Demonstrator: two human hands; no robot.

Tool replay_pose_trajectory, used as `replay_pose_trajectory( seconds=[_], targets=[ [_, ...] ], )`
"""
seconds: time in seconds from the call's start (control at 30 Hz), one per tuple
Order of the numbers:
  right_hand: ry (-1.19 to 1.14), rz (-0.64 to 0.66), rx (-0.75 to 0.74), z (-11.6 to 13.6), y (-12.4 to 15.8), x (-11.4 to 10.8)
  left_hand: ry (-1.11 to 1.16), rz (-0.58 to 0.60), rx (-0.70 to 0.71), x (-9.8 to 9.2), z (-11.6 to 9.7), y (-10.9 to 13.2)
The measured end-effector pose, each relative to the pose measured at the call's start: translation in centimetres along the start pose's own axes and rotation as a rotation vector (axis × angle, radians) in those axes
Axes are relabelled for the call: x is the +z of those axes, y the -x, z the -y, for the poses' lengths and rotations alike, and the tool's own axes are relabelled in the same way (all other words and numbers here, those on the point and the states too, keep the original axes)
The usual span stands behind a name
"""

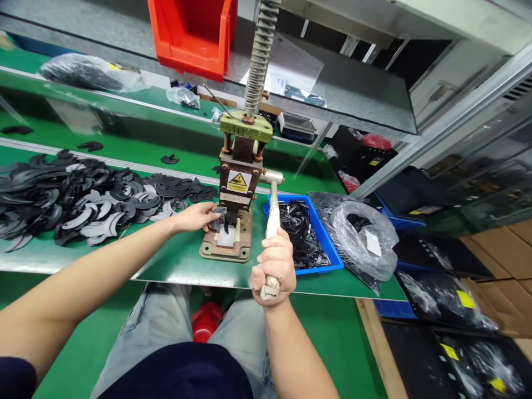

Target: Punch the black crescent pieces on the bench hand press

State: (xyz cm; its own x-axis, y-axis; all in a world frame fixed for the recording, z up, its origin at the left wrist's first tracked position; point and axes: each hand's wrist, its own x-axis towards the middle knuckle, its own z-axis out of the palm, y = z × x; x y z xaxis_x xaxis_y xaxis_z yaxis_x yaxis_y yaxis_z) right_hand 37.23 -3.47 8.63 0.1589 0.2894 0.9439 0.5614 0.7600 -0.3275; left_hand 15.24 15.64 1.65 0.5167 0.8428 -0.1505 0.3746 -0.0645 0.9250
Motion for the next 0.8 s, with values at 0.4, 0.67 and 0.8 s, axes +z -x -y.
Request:
replay_pose_trajectory(
  seconds=[0.4, 0.67, 0.8],
  targets=[
    [0.004, -0.026, 0.027, 0.4, 0.0, 0.2, 0.014, 0.042, -0.033, -0.3, 0.2, -0.1],
    [-0.015, -0.073, 0.045, 0.4, 0.4, 0.7, 0.161, 0.102, -0.237, -0.1, -0.6, -1.1],
    [-0.062, -0.051, 0.030, 0.6, -1.4, 0.5, 0.241, 0.141, -0.377, -0.2, -0.9, -1.2]
  ],
)
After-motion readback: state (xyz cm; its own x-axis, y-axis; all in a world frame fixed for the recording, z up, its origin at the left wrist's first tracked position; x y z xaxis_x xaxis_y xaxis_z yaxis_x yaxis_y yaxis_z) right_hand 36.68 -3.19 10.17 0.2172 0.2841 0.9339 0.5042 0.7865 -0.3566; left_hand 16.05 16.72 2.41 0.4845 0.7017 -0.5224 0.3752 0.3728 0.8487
